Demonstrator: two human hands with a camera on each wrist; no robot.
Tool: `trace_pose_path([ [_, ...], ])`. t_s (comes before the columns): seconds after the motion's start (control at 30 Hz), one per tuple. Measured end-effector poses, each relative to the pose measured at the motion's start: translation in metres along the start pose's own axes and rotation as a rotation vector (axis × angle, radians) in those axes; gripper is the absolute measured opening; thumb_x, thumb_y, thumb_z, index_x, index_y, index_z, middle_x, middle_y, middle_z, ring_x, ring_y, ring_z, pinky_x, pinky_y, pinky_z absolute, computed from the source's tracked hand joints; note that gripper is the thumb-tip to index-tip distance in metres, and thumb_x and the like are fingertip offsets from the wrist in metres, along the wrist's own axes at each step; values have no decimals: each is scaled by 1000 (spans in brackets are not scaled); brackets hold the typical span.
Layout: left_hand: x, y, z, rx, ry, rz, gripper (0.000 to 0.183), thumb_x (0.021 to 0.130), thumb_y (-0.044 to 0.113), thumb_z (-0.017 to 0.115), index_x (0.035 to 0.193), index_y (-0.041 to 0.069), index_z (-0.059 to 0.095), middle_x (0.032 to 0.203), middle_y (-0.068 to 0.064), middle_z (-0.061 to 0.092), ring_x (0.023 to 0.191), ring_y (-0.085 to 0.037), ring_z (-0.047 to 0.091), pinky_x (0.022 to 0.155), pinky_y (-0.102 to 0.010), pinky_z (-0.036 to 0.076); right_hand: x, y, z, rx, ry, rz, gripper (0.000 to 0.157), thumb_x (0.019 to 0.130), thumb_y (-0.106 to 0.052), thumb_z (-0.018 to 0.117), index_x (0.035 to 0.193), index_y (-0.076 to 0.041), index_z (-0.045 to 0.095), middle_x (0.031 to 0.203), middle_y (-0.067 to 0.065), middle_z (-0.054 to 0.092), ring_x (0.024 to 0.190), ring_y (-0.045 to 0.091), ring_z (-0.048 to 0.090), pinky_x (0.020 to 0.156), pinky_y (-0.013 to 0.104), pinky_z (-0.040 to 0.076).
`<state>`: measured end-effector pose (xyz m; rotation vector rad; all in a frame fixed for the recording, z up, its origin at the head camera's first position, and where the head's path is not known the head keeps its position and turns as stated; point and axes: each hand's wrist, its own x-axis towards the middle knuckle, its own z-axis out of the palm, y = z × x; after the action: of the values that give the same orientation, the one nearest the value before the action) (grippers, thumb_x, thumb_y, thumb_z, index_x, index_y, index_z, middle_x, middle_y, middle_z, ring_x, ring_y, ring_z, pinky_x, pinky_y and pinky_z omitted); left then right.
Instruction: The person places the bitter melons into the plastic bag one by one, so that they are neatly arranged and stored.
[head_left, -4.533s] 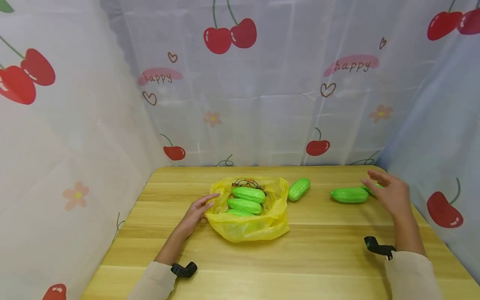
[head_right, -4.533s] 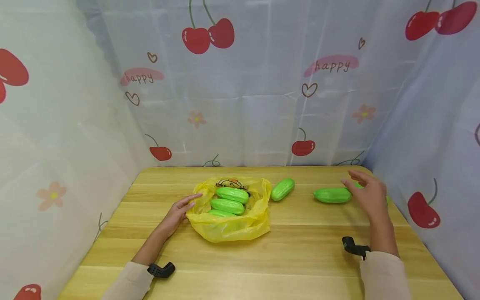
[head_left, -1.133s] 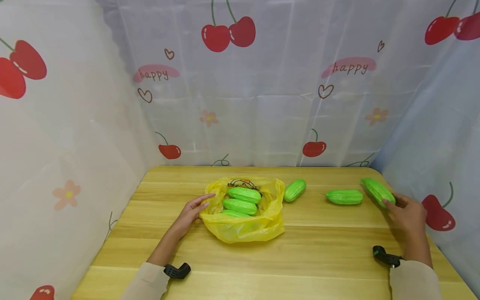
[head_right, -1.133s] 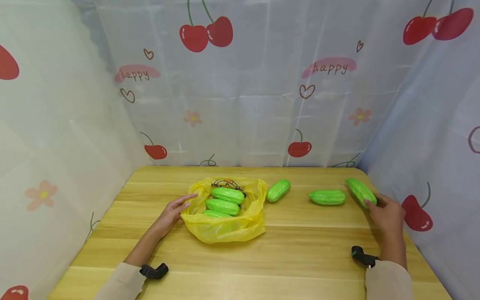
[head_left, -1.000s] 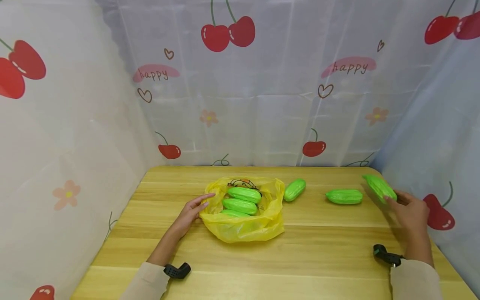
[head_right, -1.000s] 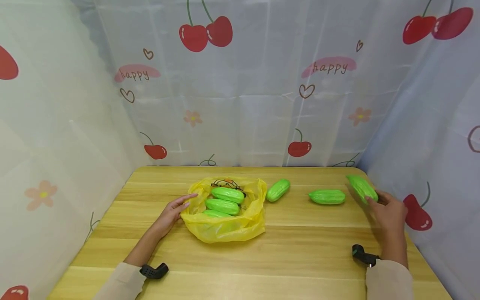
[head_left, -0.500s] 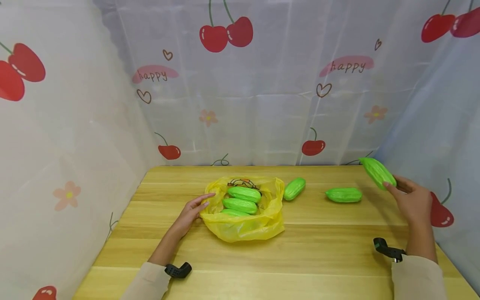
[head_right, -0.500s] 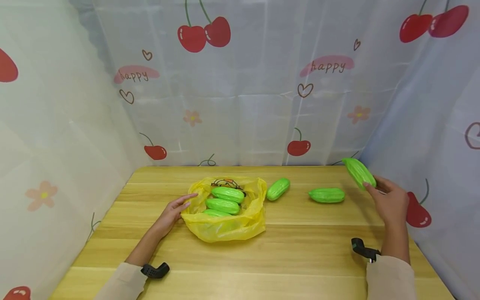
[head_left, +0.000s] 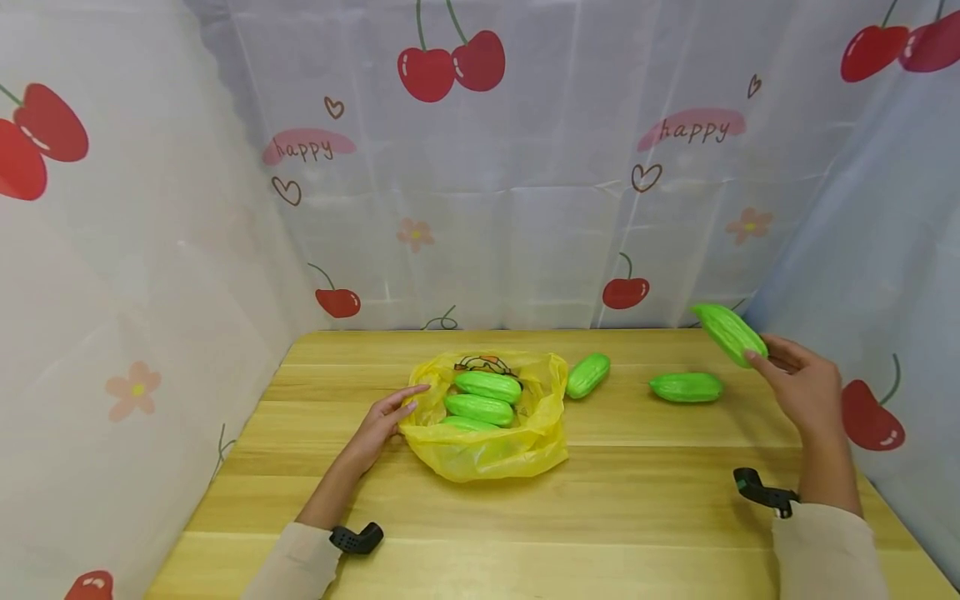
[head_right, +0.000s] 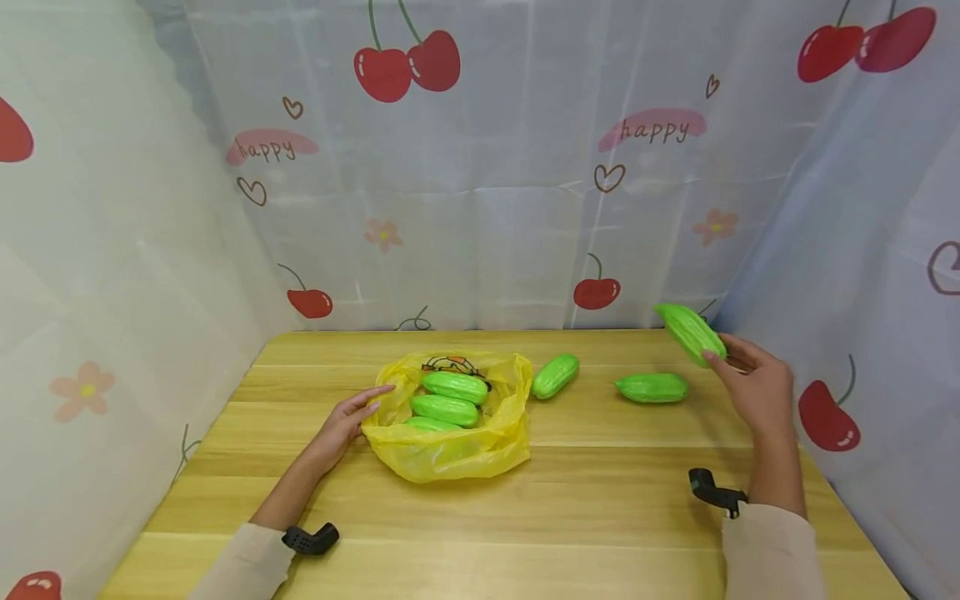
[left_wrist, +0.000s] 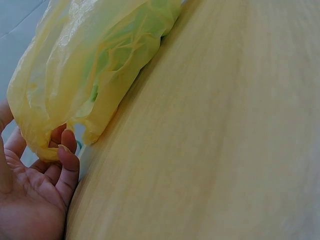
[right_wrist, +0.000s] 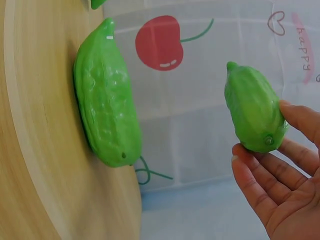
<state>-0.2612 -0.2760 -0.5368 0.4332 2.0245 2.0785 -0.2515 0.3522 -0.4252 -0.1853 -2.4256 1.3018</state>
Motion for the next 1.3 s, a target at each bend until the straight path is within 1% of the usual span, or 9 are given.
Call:
trace_pose_path([
  [0.1, 0, 0, 0, -1, -1, -2, 47, 108, 28, 52, 151, 10, 49, 162, -10, 33, 119, -21, 62, 87, -33, 57, 0, -3, 2, 2, -9, -36, 62, 96, -40, 69, 148, -10, 54, 110, -29, 60, 90, -19, 50, 71, 4, 44],
  [0.2, 0, 0, 0, -4, 0, -3, 48, 108, 28, 52, 151, 9, 49, 162, -10, 33, 117, -20, 63, 86, -34, 58, -1, -7, 5, 12, -17, -65, 60, 96, -39, 70, 149, -13, 54, 113, -25, 61, 91, -19, 51, 72, 5, 44],
  [0.27, 0, -1, 0, -5, 1, -3, 48, 108, 29, 52, 151, 10, 49, 162, -10, 33, 116, -20, 63, 86, -34, 58, -2, -9, 7, 18, -23, -79, 60, 97, -38, 70, 148, -11, 55, 111, -27, 60, 91, -17, 51, 72, 5, 45],
  [0.43, 0, -1, -1, -12, -6, 1, 49, 108, 28, 52, 152, 8, 48, 162, -11, 32, 115, -19, 64, 86, -33, 58, -4, -14, 10, 15, -45, -79, 61, 97, -39, 69, 146, -6, 55, 108, -32, 58, 92, -16, 51, 72, 5, 44],
  [0.6, 0, 0, 0, -22, -14, 4, 49, 108, 28, 52, 152, 6, 46, 162, -13, 31, 115, -18, 64, 86, -34, 58, -6, -20, 12, -17, -46, -91, 61, 96, -41, 69, 145, -6, 56, 110, -29, 60, 92, -17, 50, 71, 7, 43],
  [0.8, 0, 0, 0, -24, 1, 0, 49, 108, 29, 52, 152, 8, 47, 162, -11, 31, 111, -18, 66, 83, -33, 59, -6, -31, 14, -38, -48, -142, 59, 96, -39, 70, 144, -7, 58, 111, -27, 62, 92, -17, 50, 72, 6, 43],
  [1.03, -2, -2, -2, -34, -4, -6, 48, 109, 27, 50, 153, 7, 46, 161, -13, 32, 110, -20, 67, 83, -33, 59, -8, -42, 23, -18, -51, -194, 55, 96, -37, 71, 141, -6, 62, 105, -34, 58, 91, -16, 54, 74, 4, 43],
  [1.17, -1, -2, -2, -37, -10, -1, 48, 109, 26, 50, 153, 8, 46, 161, -14, 31, 113, -20, 65, 86, -34, 58, -11, -47, 26, -18, -62, -216, 54, 96, -36, 71, 140, -6, 62, 105, -31, 58, 92, -15, 54, 75, 3, 43],
  [1.3, 0, -1, -2, -37, -17, 6, 48, 109, 26, 50, 153, 7, 46, 162, -14, 31, 113, -19, 65, 85, -34, 58, -12, -49, 27, -26, -67, -212, 54, 97, -37, 70, 141, -7, 62, 106, -31, 58, 93, -16, 53, 75, 3, 43],
])
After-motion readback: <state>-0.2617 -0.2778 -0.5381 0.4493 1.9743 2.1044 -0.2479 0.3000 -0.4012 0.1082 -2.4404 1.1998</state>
